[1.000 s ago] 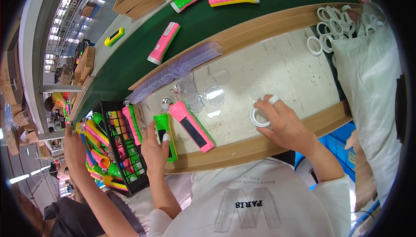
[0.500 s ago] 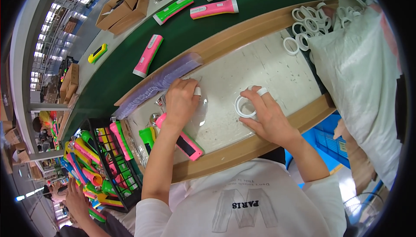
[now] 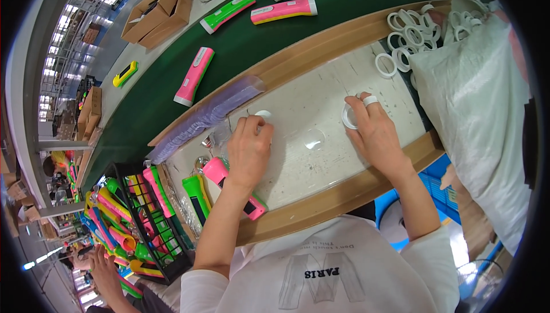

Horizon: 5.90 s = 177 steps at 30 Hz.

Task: Assembling the lens and front retaining ring onto the bodies of flashlights on a production line.

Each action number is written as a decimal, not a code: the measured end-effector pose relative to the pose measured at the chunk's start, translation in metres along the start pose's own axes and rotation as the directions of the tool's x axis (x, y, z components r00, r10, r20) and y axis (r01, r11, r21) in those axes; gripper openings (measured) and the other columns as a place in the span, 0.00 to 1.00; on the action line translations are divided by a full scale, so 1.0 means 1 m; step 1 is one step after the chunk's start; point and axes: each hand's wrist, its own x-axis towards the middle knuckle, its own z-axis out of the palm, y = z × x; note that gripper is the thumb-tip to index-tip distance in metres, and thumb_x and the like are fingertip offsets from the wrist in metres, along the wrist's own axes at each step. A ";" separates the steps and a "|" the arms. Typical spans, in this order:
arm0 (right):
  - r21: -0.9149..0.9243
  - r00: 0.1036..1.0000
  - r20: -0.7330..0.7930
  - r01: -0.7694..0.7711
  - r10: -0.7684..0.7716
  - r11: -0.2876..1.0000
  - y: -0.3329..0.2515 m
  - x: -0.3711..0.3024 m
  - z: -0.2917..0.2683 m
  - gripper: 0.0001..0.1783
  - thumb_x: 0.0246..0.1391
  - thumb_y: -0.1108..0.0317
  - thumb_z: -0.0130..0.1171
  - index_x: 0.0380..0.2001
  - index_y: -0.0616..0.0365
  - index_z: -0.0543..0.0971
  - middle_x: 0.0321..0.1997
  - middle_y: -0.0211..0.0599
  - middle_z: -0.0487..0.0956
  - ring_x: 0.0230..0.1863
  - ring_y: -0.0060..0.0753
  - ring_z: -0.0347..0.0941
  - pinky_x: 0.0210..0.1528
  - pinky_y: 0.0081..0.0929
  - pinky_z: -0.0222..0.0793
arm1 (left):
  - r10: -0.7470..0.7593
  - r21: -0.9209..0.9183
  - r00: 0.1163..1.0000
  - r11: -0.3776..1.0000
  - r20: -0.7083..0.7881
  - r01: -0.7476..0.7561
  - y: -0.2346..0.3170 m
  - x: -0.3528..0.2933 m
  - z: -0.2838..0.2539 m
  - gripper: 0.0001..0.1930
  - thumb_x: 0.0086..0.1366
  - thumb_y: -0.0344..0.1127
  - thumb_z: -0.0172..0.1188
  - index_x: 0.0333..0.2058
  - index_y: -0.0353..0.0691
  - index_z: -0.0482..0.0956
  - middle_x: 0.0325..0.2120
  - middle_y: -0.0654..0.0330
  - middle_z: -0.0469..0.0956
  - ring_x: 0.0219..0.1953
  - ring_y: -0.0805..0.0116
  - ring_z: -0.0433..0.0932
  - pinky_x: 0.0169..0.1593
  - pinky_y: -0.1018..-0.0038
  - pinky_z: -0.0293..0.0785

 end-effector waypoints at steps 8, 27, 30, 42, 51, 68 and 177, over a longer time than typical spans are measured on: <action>0.765 0.984 0.141 -0.038 -0.110 0.642 -0.041 0.001 -0.015 0.20 0.50 0.71 0.65 0.47 0.60 0.72 0.45 0.46 0.74 0.50 0.35 0.71 0.45 0.28 0.71 | -0.211 -0.847 0.938 0.407 0.276 0.341 0.041 0.006 -0.050 0.07 0.58 0.26 0.62 0.36 0.37 0.83 0.29 0.57 0.80 0.31 0.64 0.79 0.35 0.73 0.72; 0.721 0.851 0.522 -0.477 0.058 0.503 -0.030 0.008 0.044 0.06 0.56 0.74 0.60 0.36 0.62 0.77 0.28 0.27 0.76 0.27 0.15 0.70 0.30 0.15 0.67 | -0.714 0.214 0.513 0.472 -0.477 0.855 -0.213 -0.204 -0.204 0.12 0.58 0.25 0.56 0.42 0.36 0.79 0.33 0.48 0.80 0.36 0.50 0.79 0.42 0.64 0.74; 0.693 0.834 0.535 -0.524 0.133 0.496 -0.028 0.002 0.041 0.06 0.56 0.74 0.60 0.36 0.63 0.77 0.29 0.28 0.76 0.27 0.16 0.70 0.31 0.15 0.67 | -0.724 0.120 0.631 0.626 -0.278 0.771 -0.177 -0.173 -0.176 0.11 0.57 0.27 0.57 0.40 0.38 0.80 0.32 0.48 0.81 0.33 0.47 0.81 0.36 0.62 0.76; 0.842 0.865 0.492 -0.443 -0.101 0.309 -0.084 -0.005 0.024 0.04 0.59 0.73 0.55 0.34 0.62 0.75 0.38 0.34 0.77 0.42 0.23 0.73 0.45 0.23 0.69 | -0.715 0.244 0.633 0.584 -0.297 0.774 -0.166 -0.197 -0.112 0.28 0.56 0.41 0.66 0.54 0.35 0.72 0.28 0.45 0.80 0.28 0.48 0.80 0.33 0.61 0.75; 0.893 0.988 0.131 -0.080 0.086 -0.444 -0.101 -0.001 0.006 0.10 0.66 0.57 0.47 0.36 0.51 0.67 0.66 0.51 0.59 0.64 0.44 0.60 0.62 0.46 0.61 | -0.234 -0.463 0.970 0.868 -0.067 0.178 0.041 -0.058 -0.080 0.34 0.45 0.36 0.72 0.53 0.40 0.72 0.31 0.55 0.69 0.32 0.56 0.71 0.36 0.65 0.70; 0.567 0.871 -0.281 0.489 -0.402 0.662 -0.094 -0.055 0.002 0.07 0.51 0.71 0.61 0.28 0.60 0.73 0.47 0.53 0.73 0.56 0.54 0.68 0.58 0.48 0.67 | -0.113 -0.942 0.983 0.290 0.142 0.169 0.078 -0.083 -0.008 0.42 0.55 0.27 0.65 0.64 0.36 0.50 0.59 0.51 0.62 0.61 0.59 0.65 0.61 0.66 0.63; -0.182 0.997 -0.048 -0.063 0.055 0.981 0.021 -0.026 -0.015 0.26 0.44 0.64 0.69 0.46 0.59 0.72 0.56 0.56 0.68 0.57 0.59 0.64 0.55 0.40 0.65 | -0.234 -0.879 0.941 0.464 -0.243 -0.112 0.081 -0.076 -0.025 0.26 0.54 0.37 0.71 0.48 0.33 0.74 0.46 0.44 0.75 0.46 0.55 0.78 0.49 0.67 0.75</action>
